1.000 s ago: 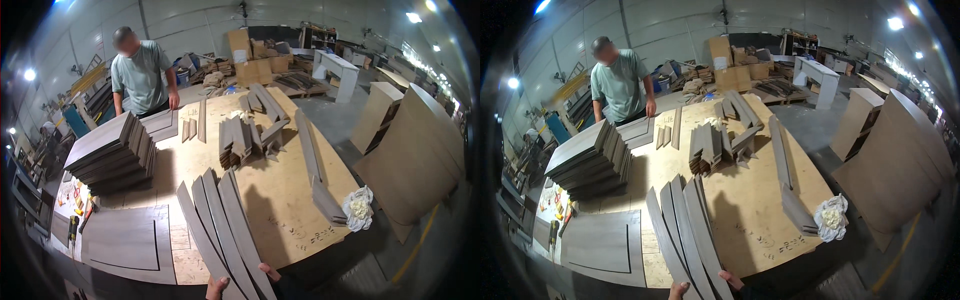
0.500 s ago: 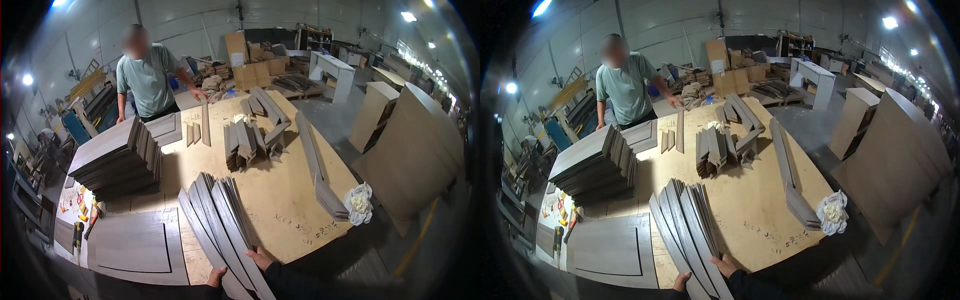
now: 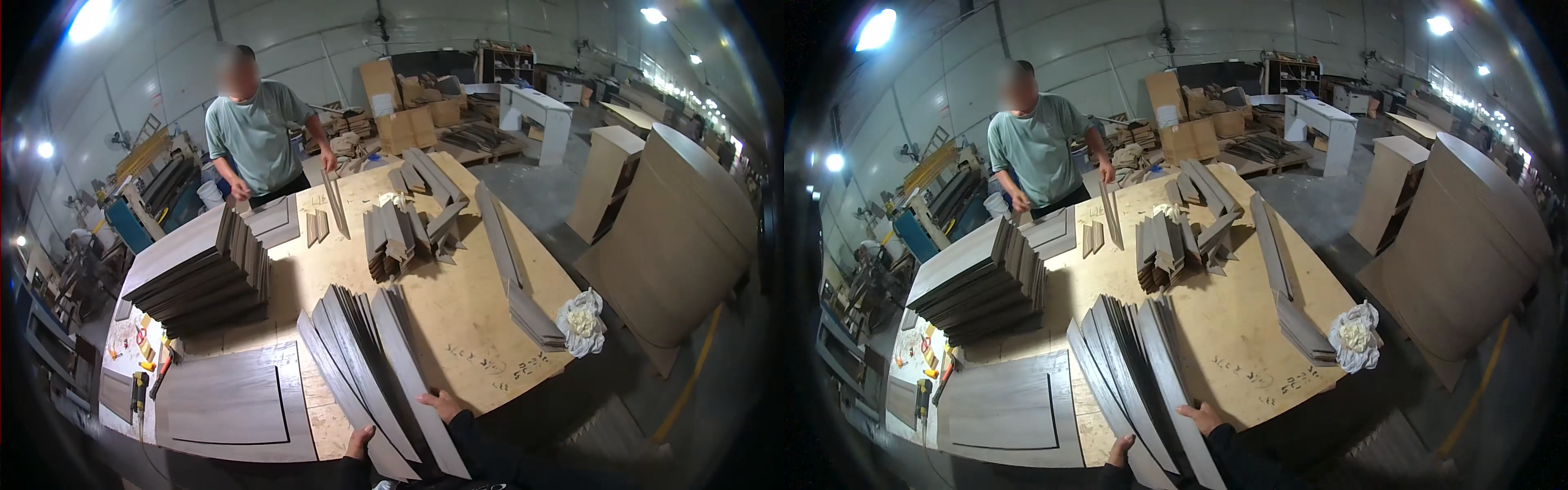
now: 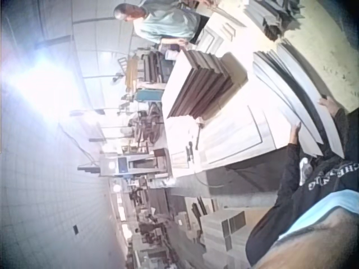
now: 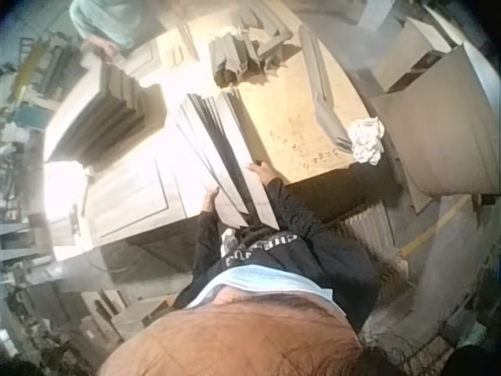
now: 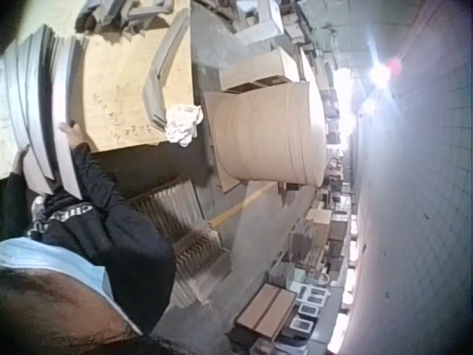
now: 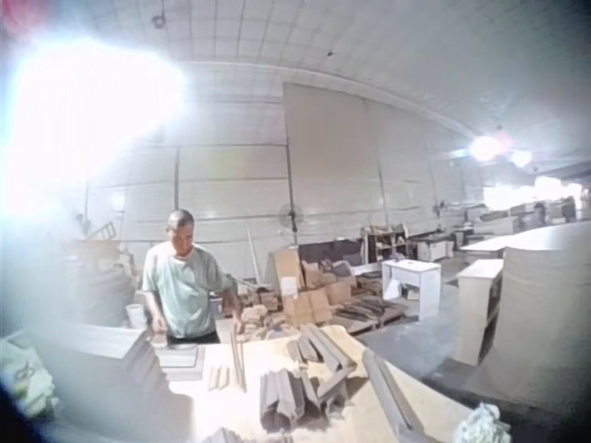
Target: The person stacks thin wooden planks on a workbench, aligning them into neat piles. They then pick up a white cloth and wipe the surface of the stacked planks.
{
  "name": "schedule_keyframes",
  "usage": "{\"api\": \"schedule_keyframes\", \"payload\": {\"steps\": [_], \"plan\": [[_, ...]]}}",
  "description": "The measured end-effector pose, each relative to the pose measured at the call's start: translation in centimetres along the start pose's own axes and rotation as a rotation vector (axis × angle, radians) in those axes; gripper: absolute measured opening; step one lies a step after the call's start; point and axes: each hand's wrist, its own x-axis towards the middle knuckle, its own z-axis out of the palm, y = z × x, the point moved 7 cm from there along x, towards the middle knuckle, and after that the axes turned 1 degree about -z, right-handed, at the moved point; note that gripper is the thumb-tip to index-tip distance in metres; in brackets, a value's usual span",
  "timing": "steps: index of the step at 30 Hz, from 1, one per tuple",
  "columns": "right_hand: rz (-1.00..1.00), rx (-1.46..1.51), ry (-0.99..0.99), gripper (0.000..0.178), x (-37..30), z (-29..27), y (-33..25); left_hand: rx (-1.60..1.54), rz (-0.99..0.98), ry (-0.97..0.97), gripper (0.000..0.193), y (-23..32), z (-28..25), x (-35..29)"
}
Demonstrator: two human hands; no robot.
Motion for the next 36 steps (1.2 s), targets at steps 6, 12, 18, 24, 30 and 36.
{"api": "schedule_keyframes", "payload": {"steps": [6,12,18,24,30,36], "plan": [[-0.064,-0.417,0.029,0.096,1.5,-7.7,-3.0,-0.087,-0.011,0.015,0.031,-0.1,1.1,0.2],[-0.614,-0.576,0.100,0.080,-3.2,-2.6,-9.4,-0.135,-0.050,0.010,0.029,-1.4,-1.2,0.0],[-0.245,-0.336,-0.110,0.076,-0.6,7.4,-1.6,-0.070,0.018,0.016,0.031,2.2,2.8,-0.7],[0.036,0.160,-0.281,0.062,-2.0,10.4,0.8,-0.003,0.053,-0.100,0.046,3.5,2.1,-0.9],[0.526,0.752,-0.545,0.048,-7.3,14.0,3.6,0.159,0.074,-0.031,0.059,6.8,2.7,-7.5],[0.546,0.794,-0.641,0.050,-7.2,15.3,7.0,0.574,0.110,0.139,0.092,6.5,0.3,-9.3]]}}
